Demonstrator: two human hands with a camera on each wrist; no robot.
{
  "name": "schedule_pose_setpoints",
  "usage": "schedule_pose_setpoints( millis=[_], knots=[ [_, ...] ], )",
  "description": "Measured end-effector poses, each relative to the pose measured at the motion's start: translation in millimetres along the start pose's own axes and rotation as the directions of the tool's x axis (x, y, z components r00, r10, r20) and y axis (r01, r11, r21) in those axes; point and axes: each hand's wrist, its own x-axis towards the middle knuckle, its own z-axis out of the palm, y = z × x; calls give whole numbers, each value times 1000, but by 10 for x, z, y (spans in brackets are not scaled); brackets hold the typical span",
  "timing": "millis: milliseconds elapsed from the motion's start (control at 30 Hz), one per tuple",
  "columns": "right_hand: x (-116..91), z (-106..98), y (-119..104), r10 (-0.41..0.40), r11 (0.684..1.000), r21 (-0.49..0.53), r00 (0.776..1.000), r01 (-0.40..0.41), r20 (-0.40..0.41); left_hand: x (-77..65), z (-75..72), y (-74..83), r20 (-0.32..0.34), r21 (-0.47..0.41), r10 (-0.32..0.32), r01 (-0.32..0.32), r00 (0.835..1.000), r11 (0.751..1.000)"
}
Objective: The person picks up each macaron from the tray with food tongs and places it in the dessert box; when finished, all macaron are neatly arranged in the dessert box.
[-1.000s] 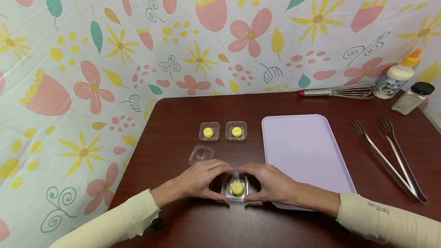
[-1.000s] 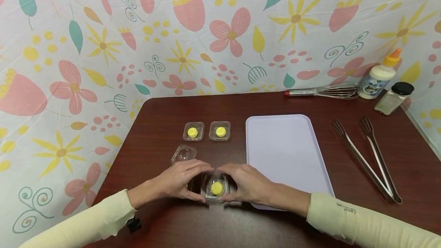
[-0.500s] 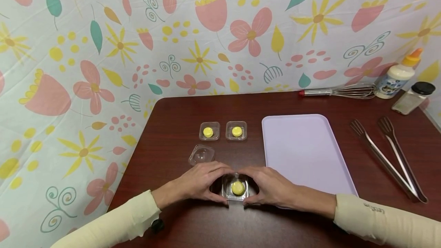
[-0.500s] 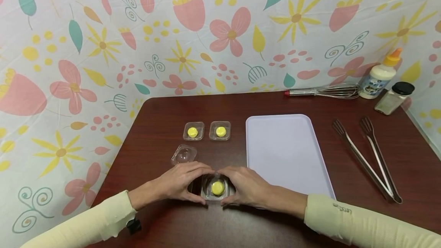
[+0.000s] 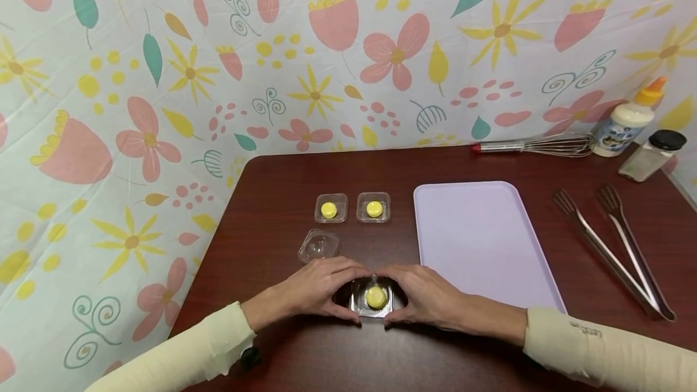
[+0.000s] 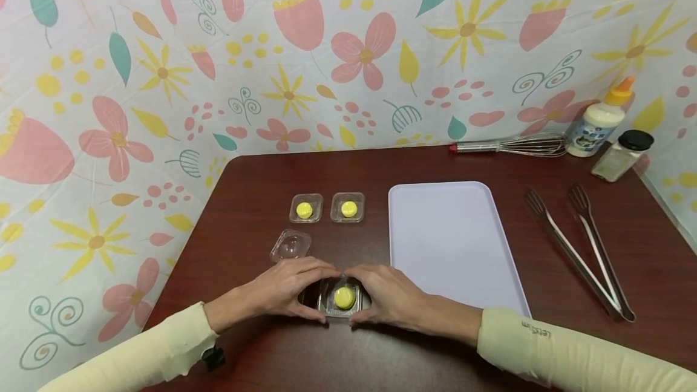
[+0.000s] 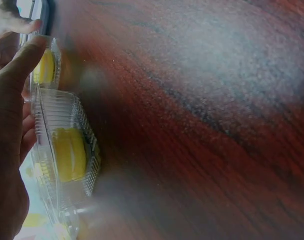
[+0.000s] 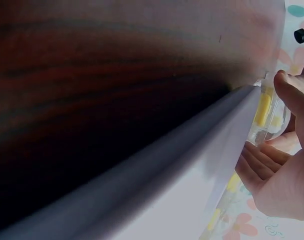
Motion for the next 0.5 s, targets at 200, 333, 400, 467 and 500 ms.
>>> schedule_pose_setpoints(
  millis=[200, 333, 400, 467, 500],
  knots=[
    [11, 8, 8, 13, 1000, 8, 1000, -13, -2, 11, -7, -14, 10, 47, 5, -5, 1000, 999],
    [14, 8, 20, 19, 1000, 9, 1000, -19, 6, 12, -11, -23, 11, 63, 9, -10, 1000, 998],
    [14, 8, 25, 19, 1000, 10, 1000, -19, 10, 8, -13, -29, 13, 71, 13, -14, 1000, 997],
    [16, 5, 25, 14, 1000, 12, 1000, -14, 12, 5, -12, -35, 16, 82, 18, -19, 1000, 996],
    [18, 0, 23, 10, 1000, 11, 1000, -10, 13, 3, -11, -38, 18, 88, 20, -22, 1000, 996]
  ],
)
